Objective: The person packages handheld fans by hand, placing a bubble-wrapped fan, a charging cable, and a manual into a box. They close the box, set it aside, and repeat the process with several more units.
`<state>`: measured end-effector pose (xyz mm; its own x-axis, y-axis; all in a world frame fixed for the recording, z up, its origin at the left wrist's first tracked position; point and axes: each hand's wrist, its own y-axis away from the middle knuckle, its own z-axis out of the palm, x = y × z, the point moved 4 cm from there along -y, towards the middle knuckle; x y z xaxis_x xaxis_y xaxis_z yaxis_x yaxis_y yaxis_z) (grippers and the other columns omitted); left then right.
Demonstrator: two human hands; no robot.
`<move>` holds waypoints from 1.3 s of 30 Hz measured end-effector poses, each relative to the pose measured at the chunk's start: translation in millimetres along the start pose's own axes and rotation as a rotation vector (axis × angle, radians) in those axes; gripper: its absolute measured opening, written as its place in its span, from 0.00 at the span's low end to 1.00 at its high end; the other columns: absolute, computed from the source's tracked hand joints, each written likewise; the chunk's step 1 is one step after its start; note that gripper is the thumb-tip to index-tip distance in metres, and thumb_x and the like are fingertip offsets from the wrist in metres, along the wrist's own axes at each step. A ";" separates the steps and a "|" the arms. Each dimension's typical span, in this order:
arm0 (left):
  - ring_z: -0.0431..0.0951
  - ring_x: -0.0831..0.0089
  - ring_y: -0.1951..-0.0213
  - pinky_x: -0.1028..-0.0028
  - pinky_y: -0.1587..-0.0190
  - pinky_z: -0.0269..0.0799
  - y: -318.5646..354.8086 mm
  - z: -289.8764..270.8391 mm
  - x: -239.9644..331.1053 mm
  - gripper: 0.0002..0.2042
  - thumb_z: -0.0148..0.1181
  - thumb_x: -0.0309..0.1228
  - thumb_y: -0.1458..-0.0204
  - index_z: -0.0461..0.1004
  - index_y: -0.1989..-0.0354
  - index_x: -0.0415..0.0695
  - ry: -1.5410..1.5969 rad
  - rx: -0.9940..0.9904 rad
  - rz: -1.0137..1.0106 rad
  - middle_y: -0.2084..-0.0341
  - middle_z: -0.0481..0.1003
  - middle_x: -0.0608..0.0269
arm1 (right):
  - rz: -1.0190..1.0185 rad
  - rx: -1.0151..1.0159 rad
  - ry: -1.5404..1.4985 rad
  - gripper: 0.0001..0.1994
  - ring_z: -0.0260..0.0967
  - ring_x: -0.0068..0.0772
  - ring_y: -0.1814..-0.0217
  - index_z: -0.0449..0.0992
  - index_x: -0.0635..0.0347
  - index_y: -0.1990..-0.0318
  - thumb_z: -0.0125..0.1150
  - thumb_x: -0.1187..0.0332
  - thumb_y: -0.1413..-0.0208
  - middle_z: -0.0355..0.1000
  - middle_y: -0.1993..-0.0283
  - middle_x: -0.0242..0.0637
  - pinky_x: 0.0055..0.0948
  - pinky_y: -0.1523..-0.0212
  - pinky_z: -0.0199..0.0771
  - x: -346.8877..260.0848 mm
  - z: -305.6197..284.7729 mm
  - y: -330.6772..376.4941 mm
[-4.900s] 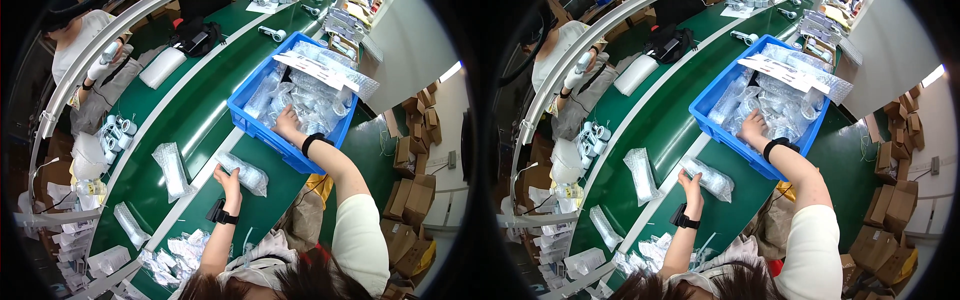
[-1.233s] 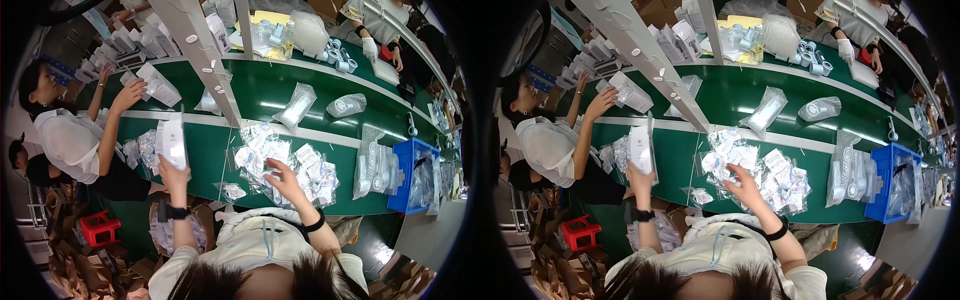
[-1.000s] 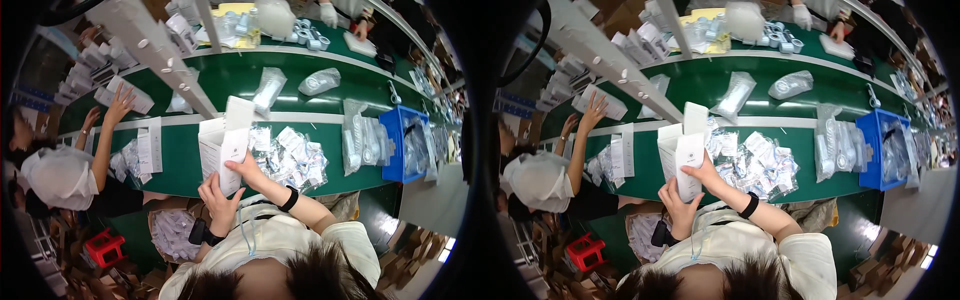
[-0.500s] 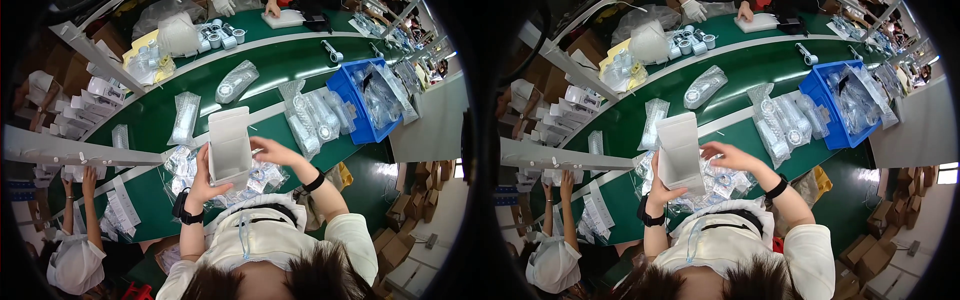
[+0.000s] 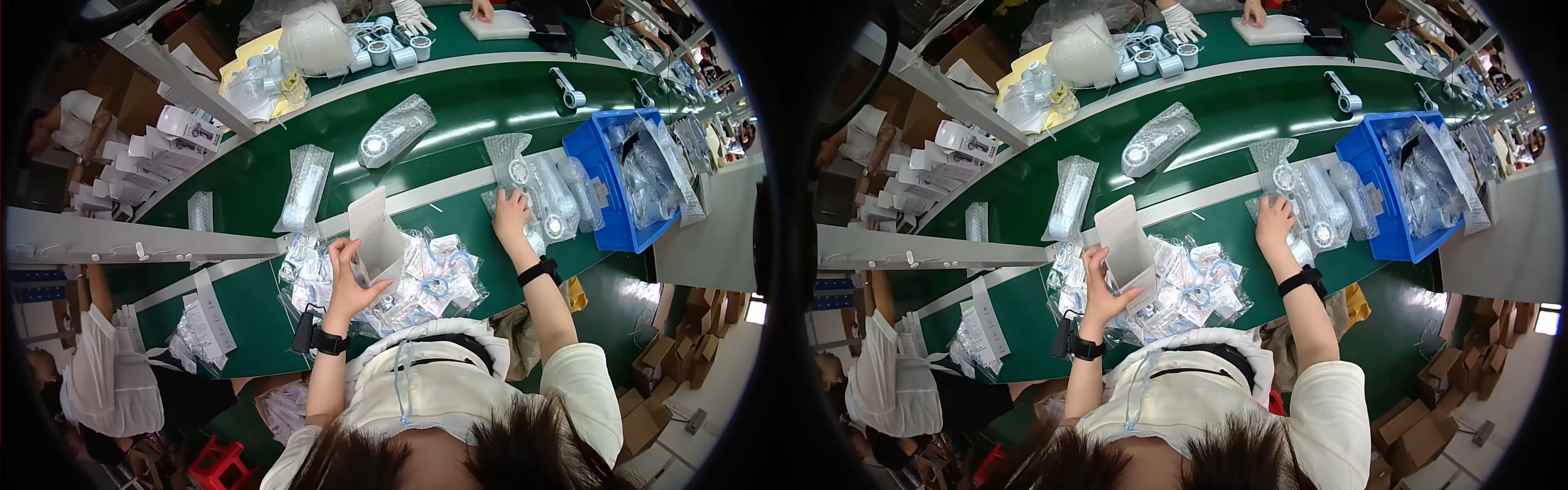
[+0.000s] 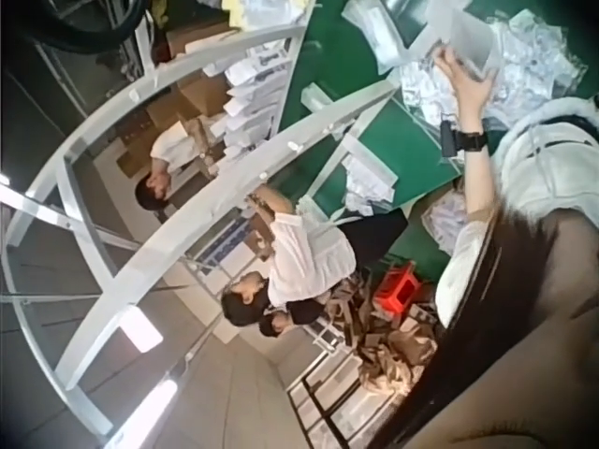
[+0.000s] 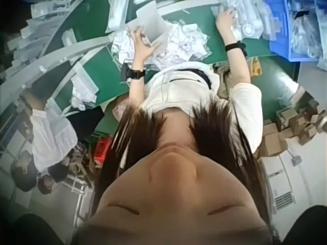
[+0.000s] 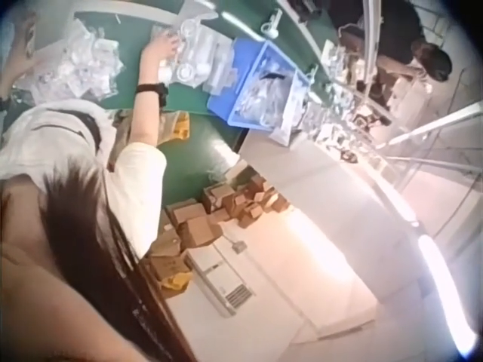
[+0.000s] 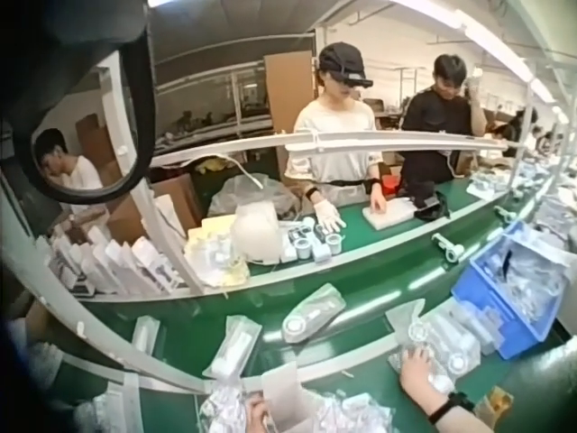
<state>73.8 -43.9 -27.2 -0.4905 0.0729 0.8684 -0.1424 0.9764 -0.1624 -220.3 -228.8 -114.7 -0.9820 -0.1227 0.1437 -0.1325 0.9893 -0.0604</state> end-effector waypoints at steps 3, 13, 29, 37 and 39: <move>0.58 0.60 0.47 0.65 0.47 0.58 5.2 -2.6 -3.6 0.41 0.67 0.28 0.70 0.49 0.45 0.49 0.097 0.060 -0.010 0.48 0.50 0.53 | -0.185 -0.215 -0.220 0.30 0.60 0.49 0.54 0.63 0.57 0.54 0.65 0.71 0.72 0.61 0.58 0.46 0.42 0.60 0.66 -12.4 6.7 10.7; 0.62 0.58 0.51 0.67 0.53 0.61 6.7 3.3 1.7 0.35 0.69 0.27 0.70 0.53 0.52 0.46 0.111 0.136 -0.031 0.53 0.59 0.51 | -0.118 0.166 -0.871 0.31 0.62 0.46 0.58 0.57 0.58 0.50 0.61 0.76 0.66 0.60 0.55 0.47 0.39 0.55 0.64 -1.7 -63.4 13.4; 0.65 0.56 0.53 0.65 0.50 0.60 39.7 1.8 -15.5 0.37 0.72 0.26 0.73 0.46 0.59 0.43 -0.056 0.475 -0.231 0.53 0.58 0.46 | -0.509 0.315 -1.406 0.27 0.56 0.43 0.52 0.57 0.62 0.54 0.66 0.73 0.63 0.56 0.54 0.46 0.32 0.50 0.56 -160.5 -192.4 70.7; 0.60 0.55 0.48 0.64 0.48 0.57 24.0 19.1 6.8 0.37 0.71 0.24 0.73 0.46 0.60 0.44 -0.048 0.326 0.064 0.49 0.54 0.43 | -0.764 0.306 -0.908 0.23 0.56 0.46 0.49 0.66 0.58 0.55 0.64 0.73 0.63 0.60 0.54 0.45 0.34 0.54 0.60 -168.8 -189.2 90.9; 0.61 0.54 0.49 0.64 0.48 0.57 31.8 4.0 -3.1 0.37 0.70 0.24 0.71 0.45 0.57 0.44 0.066 0.380 0.024 0.50 0.54 0.42 | -0.902 0.234 -1.040 0.19 0.57 0.45 0.49 0.69 0.59 0.57 0.62 0.73 0.61 0.61 0.54 0.42 0.34 0.54 0.61 -151.8 -181.9 96.4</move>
<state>67.4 -13.9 -36.9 -0.4430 0.1196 0.8885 -0.4460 0.8303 -0.3341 -59.5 -100.5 37.3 -0.1820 -0.8060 -0.5632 -0.6829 0.5157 -0.5173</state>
